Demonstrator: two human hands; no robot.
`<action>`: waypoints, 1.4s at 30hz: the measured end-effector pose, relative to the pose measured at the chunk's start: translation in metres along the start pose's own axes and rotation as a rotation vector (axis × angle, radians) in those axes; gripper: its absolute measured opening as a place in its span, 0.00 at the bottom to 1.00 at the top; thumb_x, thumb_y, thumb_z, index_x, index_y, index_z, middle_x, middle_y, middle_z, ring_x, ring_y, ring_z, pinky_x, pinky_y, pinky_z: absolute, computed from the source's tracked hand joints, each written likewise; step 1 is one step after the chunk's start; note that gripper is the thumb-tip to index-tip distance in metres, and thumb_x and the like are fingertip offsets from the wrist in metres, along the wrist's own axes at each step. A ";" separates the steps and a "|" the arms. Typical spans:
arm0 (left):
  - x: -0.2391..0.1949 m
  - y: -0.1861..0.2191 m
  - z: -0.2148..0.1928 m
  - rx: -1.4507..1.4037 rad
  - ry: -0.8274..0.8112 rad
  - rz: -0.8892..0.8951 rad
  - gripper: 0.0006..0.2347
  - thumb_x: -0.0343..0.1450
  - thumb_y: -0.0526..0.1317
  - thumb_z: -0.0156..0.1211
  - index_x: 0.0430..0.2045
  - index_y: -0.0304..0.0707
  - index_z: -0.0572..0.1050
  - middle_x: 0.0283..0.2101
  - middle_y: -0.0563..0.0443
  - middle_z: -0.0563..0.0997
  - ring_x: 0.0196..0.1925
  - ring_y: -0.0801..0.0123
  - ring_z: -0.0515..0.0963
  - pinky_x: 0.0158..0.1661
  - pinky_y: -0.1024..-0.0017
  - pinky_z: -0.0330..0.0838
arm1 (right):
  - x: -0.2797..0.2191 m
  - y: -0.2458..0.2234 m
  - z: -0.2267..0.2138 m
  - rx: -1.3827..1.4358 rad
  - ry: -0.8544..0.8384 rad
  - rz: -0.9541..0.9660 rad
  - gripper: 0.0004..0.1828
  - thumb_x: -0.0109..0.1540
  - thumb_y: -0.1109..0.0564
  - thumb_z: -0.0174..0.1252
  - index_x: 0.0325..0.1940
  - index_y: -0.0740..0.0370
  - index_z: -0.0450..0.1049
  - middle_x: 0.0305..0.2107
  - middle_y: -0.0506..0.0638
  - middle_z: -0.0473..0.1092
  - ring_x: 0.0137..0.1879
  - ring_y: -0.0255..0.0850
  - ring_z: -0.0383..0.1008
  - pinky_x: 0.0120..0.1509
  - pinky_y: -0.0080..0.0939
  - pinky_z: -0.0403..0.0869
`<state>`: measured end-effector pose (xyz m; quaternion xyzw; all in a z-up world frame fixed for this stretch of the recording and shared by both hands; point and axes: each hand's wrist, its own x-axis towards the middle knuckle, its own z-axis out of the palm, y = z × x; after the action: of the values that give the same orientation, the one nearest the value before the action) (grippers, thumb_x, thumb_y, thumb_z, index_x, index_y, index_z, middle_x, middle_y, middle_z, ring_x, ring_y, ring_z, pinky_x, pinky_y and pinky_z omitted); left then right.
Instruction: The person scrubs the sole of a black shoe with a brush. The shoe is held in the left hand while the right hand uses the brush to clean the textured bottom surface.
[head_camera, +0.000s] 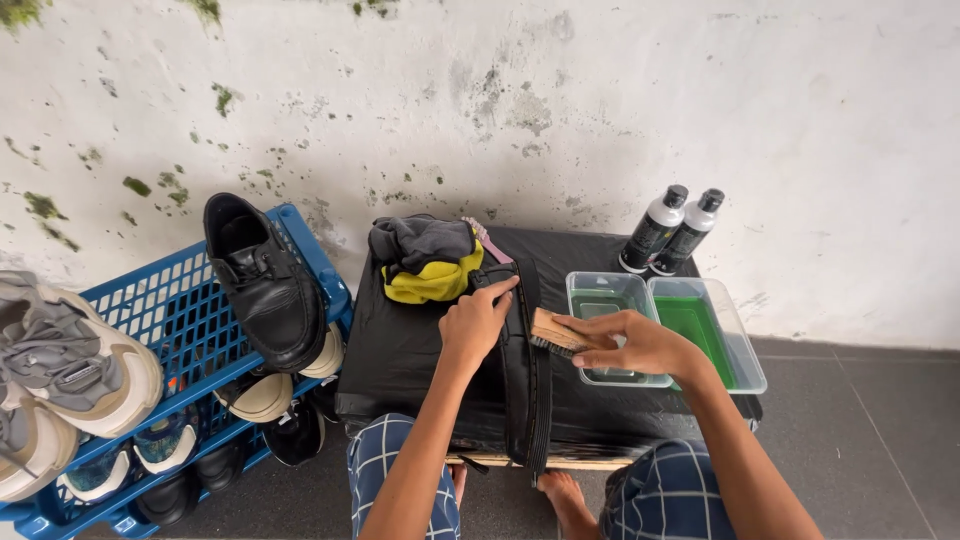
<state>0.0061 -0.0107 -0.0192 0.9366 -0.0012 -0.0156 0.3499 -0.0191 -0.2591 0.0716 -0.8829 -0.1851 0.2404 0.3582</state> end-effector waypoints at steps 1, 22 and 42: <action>-0.001 0.002 -0.001 -0.003 0.008 -0.001 0.16 0.79 0.46 0.47 0.60 0.68 0.75 0.15 0.53 0.77 0.09 0.77 0.64 0.17 0.80 0.60 | -0.001 -0.009 -0.002 -0.007 -0.001 -0.005 0.33 0.54 0.49 0.71 0.63 0.55 0.75 0.36 0.62 0.82 0.44 0.60 0.79 0.63 0.71 0.70; -0.005 0.011 -0.009 -0.019 -0.033 -0.011 0.16 0.79 0.46 0.46 0.60 0.58 0.76 0.17 0.48 0.78 0.10 0.74 0.65 0.19 0.77 0.60 | 0.033 -0.013 0.001 -0.238 0.101 -0.003 0.30 0.64 0.41 0.55 0.72 0.37 0.64 0.48 0.59 0.71 0.52 0.57 0.75 0.52 0.54 0.76; -0.008 0.015 -0.012 0.107 0.005 0.034 0.15 0.79 0.45 0.46 0.60 0.54 0.75 0.19 0.46 0.80 0.12 0.71 0.71 0.19 0.76 0.64 | 0.035 -0.048 -0.002 -0.332 0.059 0.178 0.25 0.64 0.44 0.52 0.66 0.33 0.71 0.48 0.55 0.73 0.51 0.52 0.75 0.53 0.52 0.75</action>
<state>-0.0012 -0.0143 -0.0001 0.9539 -0.0169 -0.0072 0.2997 0.0026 -0.2103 0.0973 -0.9495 -0.1329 0.2114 0.1901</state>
